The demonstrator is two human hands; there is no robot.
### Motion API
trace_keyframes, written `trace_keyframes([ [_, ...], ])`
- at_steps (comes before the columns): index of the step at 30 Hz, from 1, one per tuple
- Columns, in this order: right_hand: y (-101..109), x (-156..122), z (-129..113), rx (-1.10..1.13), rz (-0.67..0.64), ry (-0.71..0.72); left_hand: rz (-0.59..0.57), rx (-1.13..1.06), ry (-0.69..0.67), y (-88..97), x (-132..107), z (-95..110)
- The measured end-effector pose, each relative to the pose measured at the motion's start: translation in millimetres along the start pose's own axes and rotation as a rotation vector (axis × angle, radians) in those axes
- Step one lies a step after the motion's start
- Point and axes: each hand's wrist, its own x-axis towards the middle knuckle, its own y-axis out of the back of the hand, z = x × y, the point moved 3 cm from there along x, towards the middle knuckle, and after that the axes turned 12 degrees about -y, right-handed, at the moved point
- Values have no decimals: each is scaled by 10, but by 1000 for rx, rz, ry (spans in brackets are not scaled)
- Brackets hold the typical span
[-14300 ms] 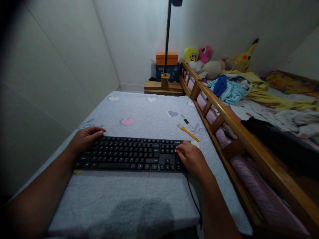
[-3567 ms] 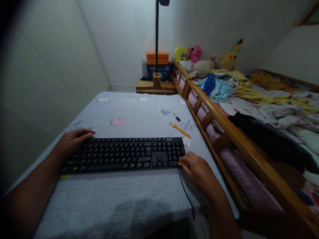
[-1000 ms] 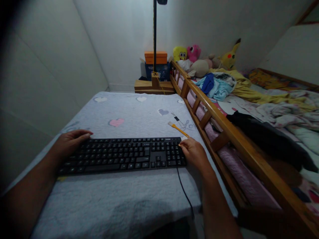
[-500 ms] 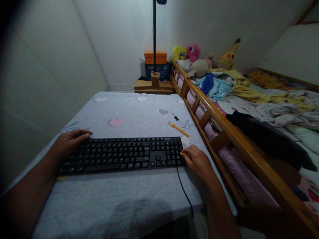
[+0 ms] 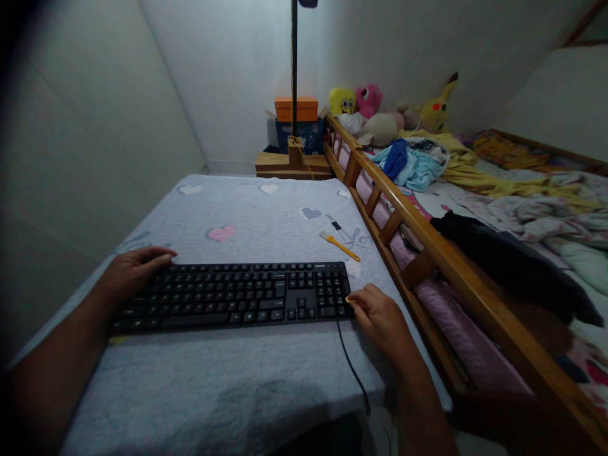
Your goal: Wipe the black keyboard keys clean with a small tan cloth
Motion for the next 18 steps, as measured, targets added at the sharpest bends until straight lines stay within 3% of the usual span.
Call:
trace_keyframes([
  [10, 56, -138, -23, -29, -95, -30, 6, -36, 23, -16, -20, 11],
  [18, 47, -248, 23, 53, -82, -74, 23, -38, 2, -9, -11, 37],
])
